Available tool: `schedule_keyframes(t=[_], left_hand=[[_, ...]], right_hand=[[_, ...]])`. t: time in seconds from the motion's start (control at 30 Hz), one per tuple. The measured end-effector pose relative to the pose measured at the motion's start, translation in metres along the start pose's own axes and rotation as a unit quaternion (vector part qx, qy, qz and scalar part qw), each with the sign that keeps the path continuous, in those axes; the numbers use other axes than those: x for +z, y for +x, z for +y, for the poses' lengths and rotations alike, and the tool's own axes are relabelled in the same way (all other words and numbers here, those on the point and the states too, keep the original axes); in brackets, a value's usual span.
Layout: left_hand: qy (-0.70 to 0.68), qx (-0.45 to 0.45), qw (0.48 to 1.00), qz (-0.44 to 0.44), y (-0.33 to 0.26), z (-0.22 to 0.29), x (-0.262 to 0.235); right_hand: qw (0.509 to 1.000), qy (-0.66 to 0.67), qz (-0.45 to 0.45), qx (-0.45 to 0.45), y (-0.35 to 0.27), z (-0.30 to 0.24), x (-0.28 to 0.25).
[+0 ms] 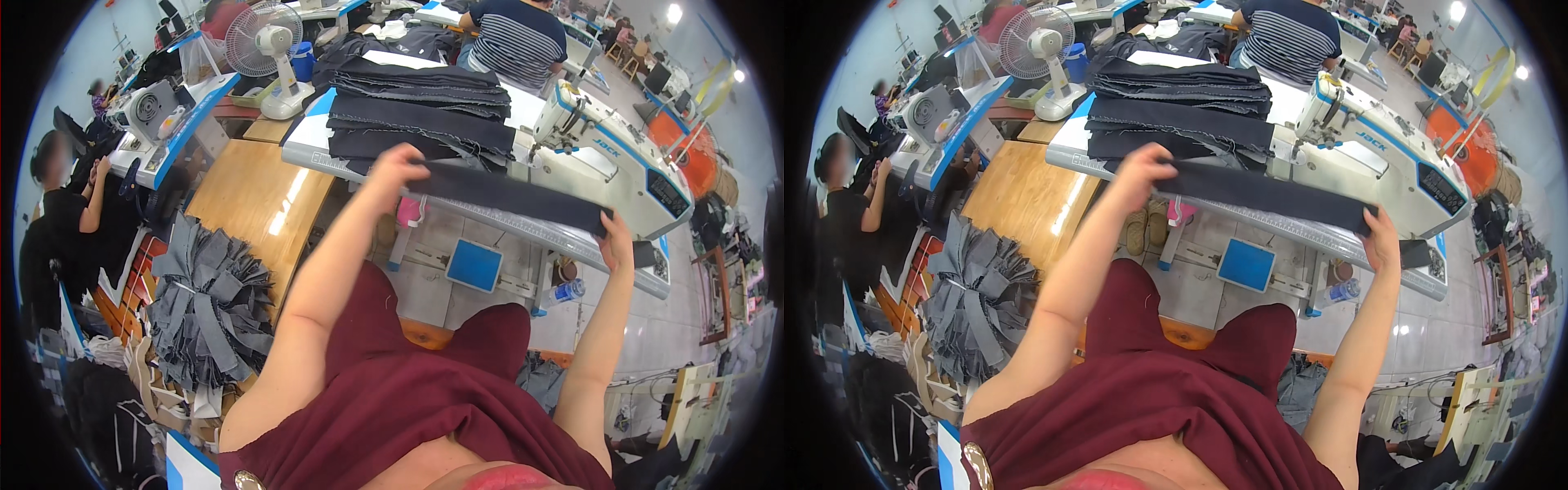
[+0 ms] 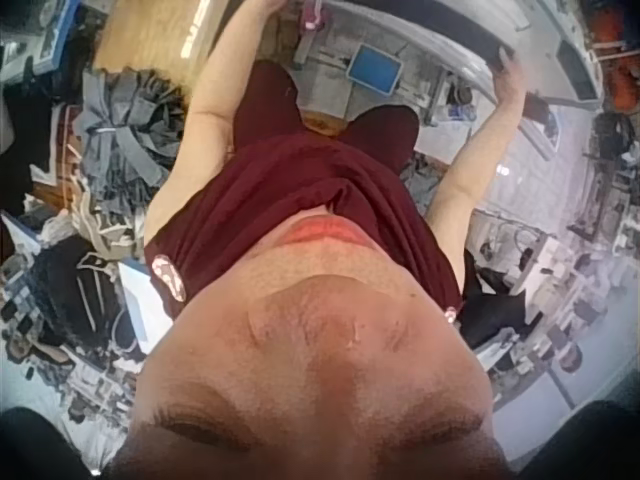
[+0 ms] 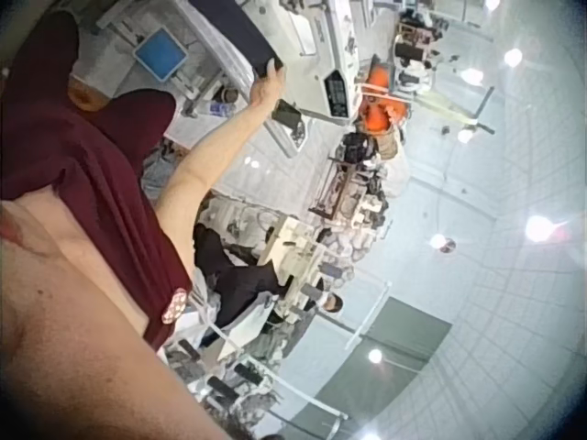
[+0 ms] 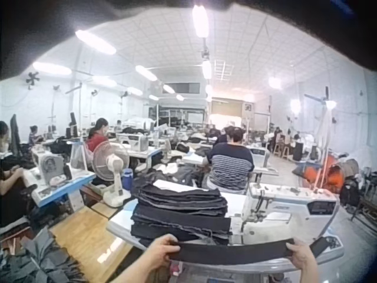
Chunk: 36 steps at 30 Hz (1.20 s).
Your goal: The recorder is inspecting and sorting fabric pieces at a sewing workstation in a garment factory.
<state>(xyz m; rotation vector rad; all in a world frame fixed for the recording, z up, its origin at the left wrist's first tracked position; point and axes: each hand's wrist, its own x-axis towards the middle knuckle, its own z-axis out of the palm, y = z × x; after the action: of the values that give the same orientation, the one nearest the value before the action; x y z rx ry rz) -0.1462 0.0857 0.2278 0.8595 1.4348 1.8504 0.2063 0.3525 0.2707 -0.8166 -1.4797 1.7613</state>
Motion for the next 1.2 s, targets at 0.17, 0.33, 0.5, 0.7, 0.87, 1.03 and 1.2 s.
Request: schedule_keyframes(t=[0.17,0.33,0.5,0.7,0.87,1.03,1.2], left_hand=[[-0.091,0.114,0.980,0.133,0.033,0.061,-0.131],[-0.046,0.132,0.970,0.197,0.089,0.074,-0.179],[0.184,0.104,0.943,0.256,0.134,0.042,-0.210],[0.476,0.212,0.808,0.276,0.136,0.031,-0.169],[0.482,0.308,0.781,0.250,0.081,0.047,-0.188],[0.232,0.093,0.962,0.112,-0.043,0.009,-0.098],[0.117,-0.042,0.990,-0.065,-0.090,-0.061,-0.027]], right_hand=[[0.993,-0.098,-0.008,-0.068,0.046,-0.008,0.146],[0.917,-0.347,0.030,-0.196,0.125,-0.003,0.201],[0.806,-0.547,0.118,-0.192,0.164,0.030,0.224],[0.749,-0.618,0.133,-0.200,0.145,0.032,0.189],[0.814,-0.545,0.017,-0.200,0.000,-0.008,0.095],[0.802,-0.588,0.008,0.102,-0.187,0.001,-0.072],[0.811,-0.515,0.140,0.241,-0.348,0.092,-0.131]])
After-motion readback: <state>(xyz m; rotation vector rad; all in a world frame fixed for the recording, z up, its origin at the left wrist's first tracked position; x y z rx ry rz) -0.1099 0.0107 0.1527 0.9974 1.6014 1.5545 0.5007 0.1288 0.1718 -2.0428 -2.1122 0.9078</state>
